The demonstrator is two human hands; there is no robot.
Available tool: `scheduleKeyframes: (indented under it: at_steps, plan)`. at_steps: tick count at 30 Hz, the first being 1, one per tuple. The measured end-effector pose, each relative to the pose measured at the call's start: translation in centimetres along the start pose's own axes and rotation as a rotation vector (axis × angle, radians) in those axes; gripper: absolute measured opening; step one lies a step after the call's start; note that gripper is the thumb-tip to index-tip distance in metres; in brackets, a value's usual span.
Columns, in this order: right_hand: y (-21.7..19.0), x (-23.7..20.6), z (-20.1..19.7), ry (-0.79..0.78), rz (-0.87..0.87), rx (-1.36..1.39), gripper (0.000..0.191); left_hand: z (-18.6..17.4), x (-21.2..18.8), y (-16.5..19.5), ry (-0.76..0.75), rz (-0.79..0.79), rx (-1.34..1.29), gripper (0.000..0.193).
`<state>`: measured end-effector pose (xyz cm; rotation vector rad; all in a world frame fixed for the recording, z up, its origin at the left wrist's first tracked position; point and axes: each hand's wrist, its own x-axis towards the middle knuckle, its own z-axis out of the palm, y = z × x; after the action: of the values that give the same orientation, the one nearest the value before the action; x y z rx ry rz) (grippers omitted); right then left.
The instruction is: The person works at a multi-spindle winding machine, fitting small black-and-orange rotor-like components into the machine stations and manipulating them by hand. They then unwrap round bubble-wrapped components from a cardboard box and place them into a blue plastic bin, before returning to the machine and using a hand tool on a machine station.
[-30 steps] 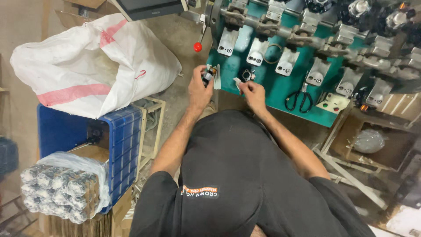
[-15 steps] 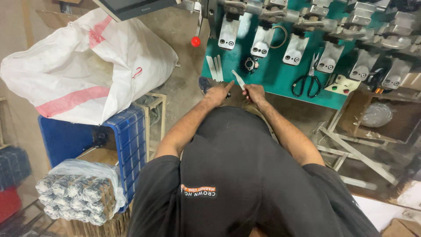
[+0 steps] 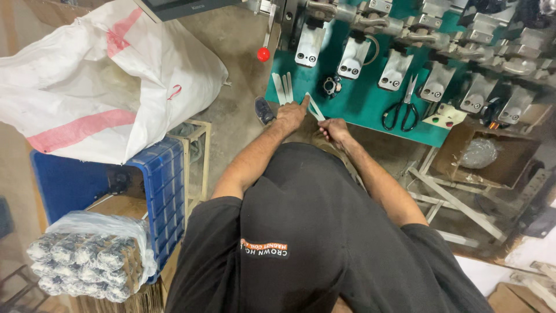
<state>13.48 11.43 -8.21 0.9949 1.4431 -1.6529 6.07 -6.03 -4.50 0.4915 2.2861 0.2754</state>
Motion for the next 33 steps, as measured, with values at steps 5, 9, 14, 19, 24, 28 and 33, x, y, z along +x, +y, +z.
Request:
scheduleKeyframes:
  at_steps: [5,9,14,19,24,28,33]
  plan:
    - [0.9,-2.6,-2.0,-0.098,-0.080,0.009,0.014,0.2,0.2,-0.4,0.054,0.008,-0.080,0.074]
    - [-2.0,-5.6,-3.1,-0.135,-0.309,0.177,0.012,0.1,-2.7,-0.4,0.417,0.227,-0.348,0.073]
    - [-6.3,-7.3,-4.1,-0.217,-0.451,0.169,0.015,-2.3,-7.4,2.3,0.741,0.513,-0.465,0.072]
    - [-7.8,-9.5,-4.2,-0.080,-0.747,-0.227,0.028,-5.4,-8.7,4.7,0.946,0.567,-0.461,0.066]
    - [-9.0,-13.2,-5.5,-0.160,-0.824,-0.267,0.022,-6.2,-8.7,5.4,0.701,0.535,-1.110,0.037]
    - [-10.2,-14.4,-4.3,-0.007,-1.429,-0.489,0.020,-6.5,-8.6,5.7,-0.256,0.627,-2.095,0.036]
    - [-12.5,-15.6,-1.8,-0.074,-1.098,-0.040,0.013,-9.0,-9.6,7.0,0.086,0.635,-2.108,0.042]
